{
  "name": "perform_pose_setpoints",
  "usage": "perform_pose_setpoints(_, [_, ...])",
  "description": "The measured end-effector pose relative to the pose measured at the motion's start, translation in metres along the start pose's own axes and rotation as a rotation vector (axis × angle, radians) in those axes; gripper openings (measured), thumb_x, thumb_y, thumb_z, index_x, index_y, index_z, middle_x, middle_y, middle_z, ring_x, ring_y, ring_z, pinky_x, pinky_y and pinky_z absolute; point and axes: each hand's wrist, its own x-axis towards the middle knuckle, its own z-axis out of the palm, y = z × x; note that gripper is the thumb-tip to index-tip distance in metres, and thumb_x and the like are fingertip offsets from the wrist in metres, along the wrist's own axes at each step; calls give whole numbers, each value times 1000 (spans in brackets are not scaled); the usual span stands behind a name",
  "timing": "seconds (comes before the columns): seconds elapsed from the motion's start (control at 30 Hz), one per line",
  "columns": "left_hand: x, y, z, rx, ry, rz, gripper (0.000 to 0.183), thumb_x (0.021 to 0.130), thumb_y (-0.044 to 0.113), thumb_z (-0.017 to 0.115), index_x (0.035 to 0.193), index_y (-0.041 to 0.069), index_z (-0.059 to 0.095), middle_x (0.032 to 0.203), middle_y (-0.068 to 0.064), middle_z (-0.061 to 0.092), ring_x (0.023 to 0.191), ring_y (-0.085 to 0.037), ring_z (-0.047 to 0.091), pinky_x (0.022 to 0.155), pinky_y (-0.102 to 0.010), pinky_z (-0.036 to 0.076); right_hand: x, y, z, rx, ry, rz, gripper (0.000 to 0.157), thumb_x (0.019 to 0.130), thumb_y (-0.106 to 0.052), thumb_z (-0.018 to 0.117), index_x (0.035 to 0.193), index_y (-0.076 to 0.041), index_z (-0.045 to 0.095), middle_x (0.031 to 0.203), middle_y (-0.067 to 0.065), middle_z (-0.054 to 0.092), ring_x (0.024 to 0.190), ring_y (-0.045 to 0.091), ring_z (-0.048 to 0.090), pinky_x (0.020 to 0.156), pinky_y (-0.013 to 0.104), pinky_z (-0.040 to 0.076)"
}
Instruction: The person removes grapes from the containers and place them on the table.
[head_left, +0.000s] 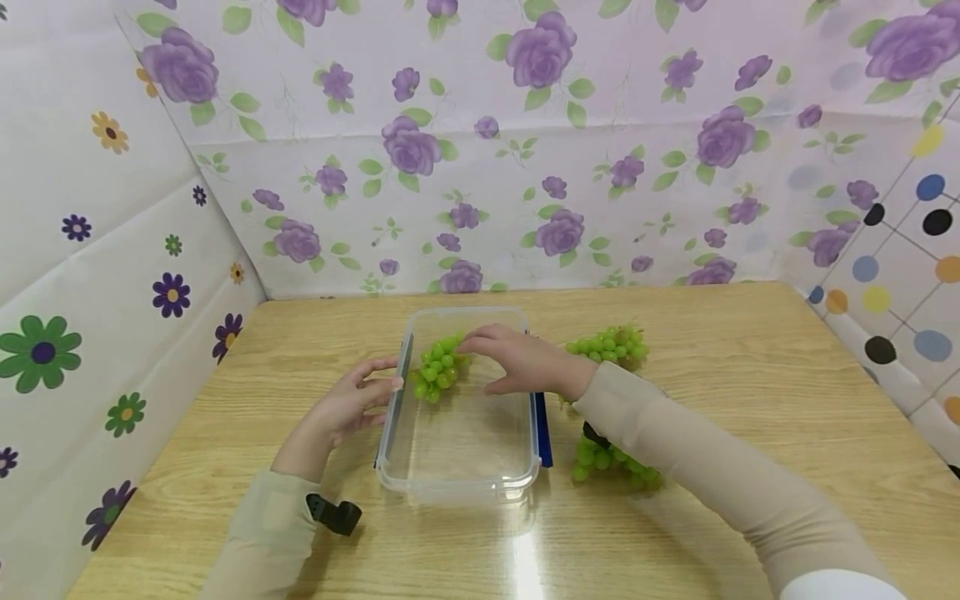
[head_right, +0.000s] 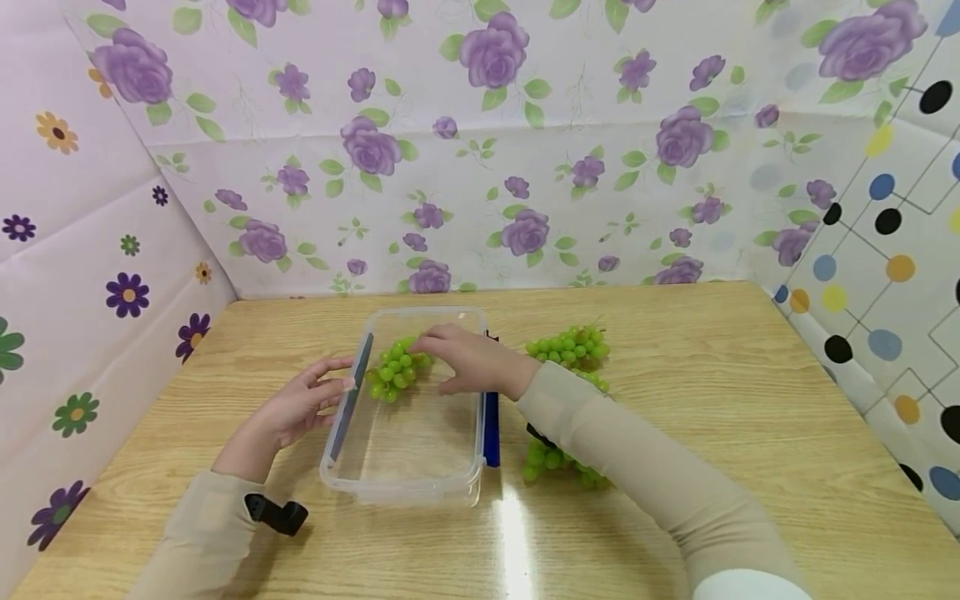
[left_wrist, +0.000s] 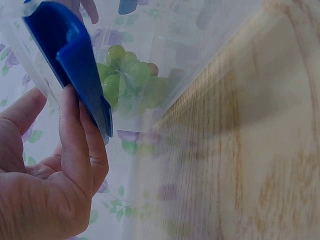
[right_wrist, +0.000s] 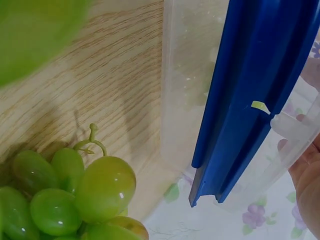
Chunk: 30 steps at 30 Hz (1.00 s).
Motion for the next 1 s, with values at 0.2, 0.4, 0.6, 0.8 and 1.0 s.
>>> perform_pose_setpoints(0.2, [1, -1, 1, -1, 4, -8, 60, 96, 28, 57, 147, 12, 29, 123, -9, 49, 106, -19, 54, 84, -31, 47, 4, 1, 1, -7, -3, 9, 62, 83, -12, 74, 137, -3, 46, 140, 13, 45, 130, 29, 41, 104, 39, 40])
perform_pose_setpoints(0.4, [1, -2, 0, 0, 6, -3, 61, 96, 29, 57, 147, 12, 28, 120, -7, 52, 104, -18, 53, 83, -30, 47, 12, 2, 1, -6, 14, -3, 61, 82, -10, 75, 136, -3, 47, 137, 13, 48, 128, 28, 44, 104, 39, 40])
perform_pose_setpoints(0.6, [1, -1, -1, -1, 10, -3, 61, 96, 28, 57, 147, 13, 28, 122, -8, 52, 105, -18, 53, 82, -30, 47, 21, 0, 3, -37, 0, 3, 63, 81, -9, 75, 138, -4, 46, 138, 13, 47, 129, 28, 43, 105, 38, 39])
perform_pose_setpoints(0.8, [0, -1, 0, -3, 10, -6, 61, 96, 29, 57, 147, 13, 29, 124, -10, 51, 109, -22, 52, 85, -32, 47, 28, 0, 8, -82, -27, 5, 67, 80, -8, 76, 140, -6, 45, 140, 13, 46, 130, 27, 42, 103, 38, 41])
perform_pose_setpoints(1.0, [0, -2, 0, -5, 8, -9, 60, 95, 28, 58, 146, 13, 30, 122, -10, 52, 108, -22, 53, 84, -32, 47, 31, 2, 12, -90, -23, 2, 69, 79, -7, 77, 140, -7, 45, 140, 13, 46, 129, 28, 43, 102, 38, 42])
